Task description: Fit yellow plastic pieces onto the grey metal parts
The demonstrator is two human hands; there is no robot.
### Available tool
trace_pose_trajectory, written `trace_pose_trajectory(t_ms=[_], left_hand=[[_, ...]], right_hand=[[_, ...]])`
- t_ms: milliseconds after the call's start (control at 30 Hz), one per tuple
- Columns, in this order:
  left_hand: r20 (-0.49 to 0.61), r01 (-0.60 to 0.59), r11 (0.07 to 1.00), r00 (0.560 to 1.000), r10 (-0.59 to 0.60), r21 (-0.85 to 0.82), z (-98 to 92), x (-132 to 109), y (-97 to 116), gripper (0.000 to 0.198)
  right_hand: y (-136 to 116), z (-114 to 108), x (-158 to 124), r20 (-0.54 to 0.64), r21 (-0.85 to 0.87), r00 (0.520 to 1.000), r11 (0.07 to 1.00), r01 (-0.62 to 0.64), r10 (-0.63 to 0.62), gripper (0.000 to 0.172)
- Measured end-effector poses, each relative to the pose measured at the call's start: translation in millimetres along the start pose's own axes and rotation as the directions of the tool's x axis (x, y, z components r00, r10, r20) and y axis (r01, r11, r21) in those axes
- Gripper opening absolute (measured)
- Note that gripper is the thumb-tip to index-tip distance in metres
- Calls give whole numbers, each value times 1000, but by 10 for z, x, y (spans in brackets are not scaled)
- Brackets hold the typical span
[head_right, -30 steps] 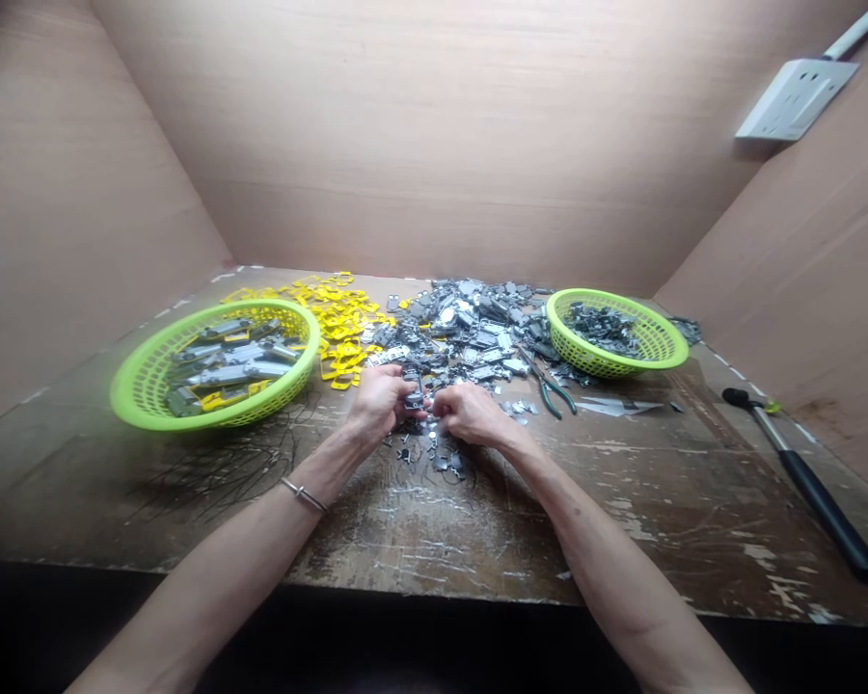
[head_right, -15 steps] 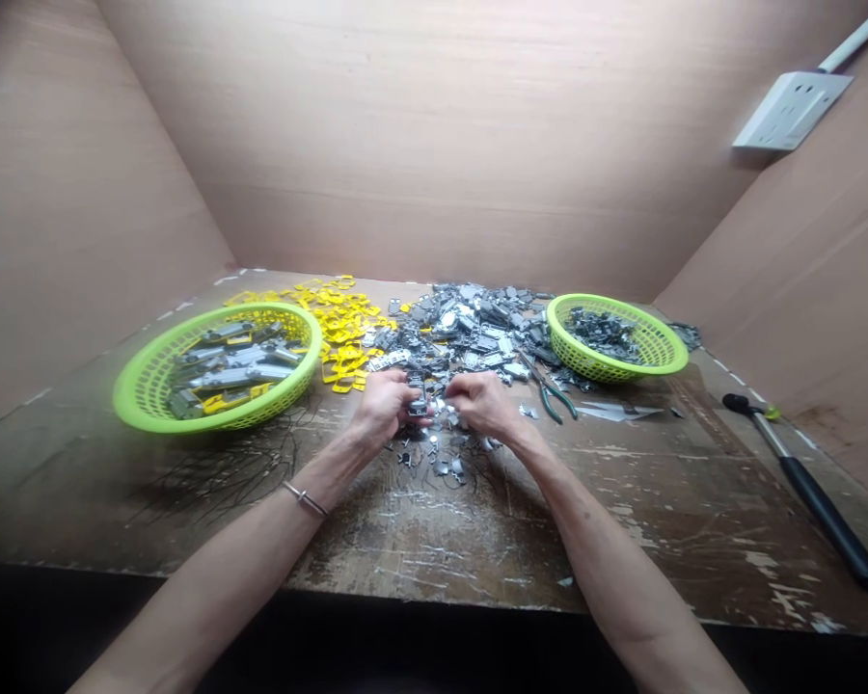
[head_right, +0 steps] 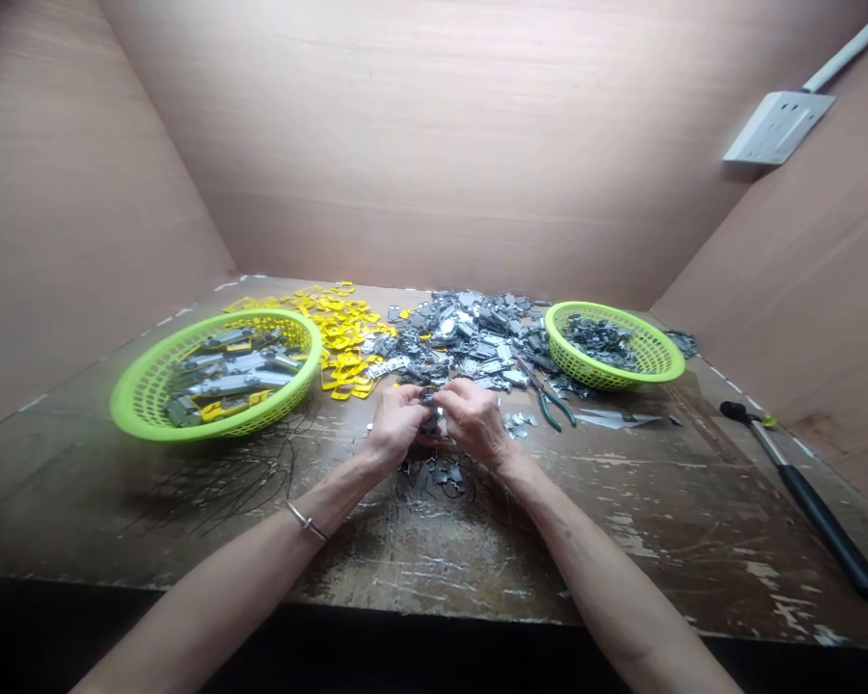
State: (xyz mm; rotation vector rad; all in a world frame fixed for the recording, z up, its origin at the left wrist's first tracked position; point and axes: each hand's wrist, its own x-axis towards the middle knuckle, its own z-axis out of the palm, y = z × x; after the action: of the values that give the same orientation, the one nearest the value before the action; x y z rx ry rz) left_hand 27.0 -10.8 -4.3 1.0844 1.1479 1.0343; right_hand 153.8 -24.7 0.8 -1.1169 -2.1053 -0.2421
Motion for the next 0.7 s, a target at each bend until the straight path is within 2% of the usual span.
trace_pose_trajectory(t_ms=[167,267,333,400,500,600,700], left_hand=[[53,-122,989,992,118,85,-10,-32,17,14],[42,-139,982,990,135,127,-23,-18,28,14],[34,-139,977,990,135,160,-34,2,32,15],[30,-139,970,990,135,198,-43,19,32,16],[40,-155,952,988,150,263,-44,26,28,19],[53,-186,924,982,179,334,-40,16,40,19],[63,-240,880,970,236,409,-42,4,64,16]], right_hand=[[-26,36,-15,2,-142,998,988,55,-56,18],[-50,31,10,44,-80,996,994,76,-73,19],[-45,14,37,83,30,994,998,63,-66,19],[-16,-6,64,111,176,993,984,9,-29,18],[45,-29,92,146,375,985,916,-141,92,13],[84,-41,101,202,496,950,812,-309,238,5],[89,-36,99,229,559,906,715,-421,355,8]])
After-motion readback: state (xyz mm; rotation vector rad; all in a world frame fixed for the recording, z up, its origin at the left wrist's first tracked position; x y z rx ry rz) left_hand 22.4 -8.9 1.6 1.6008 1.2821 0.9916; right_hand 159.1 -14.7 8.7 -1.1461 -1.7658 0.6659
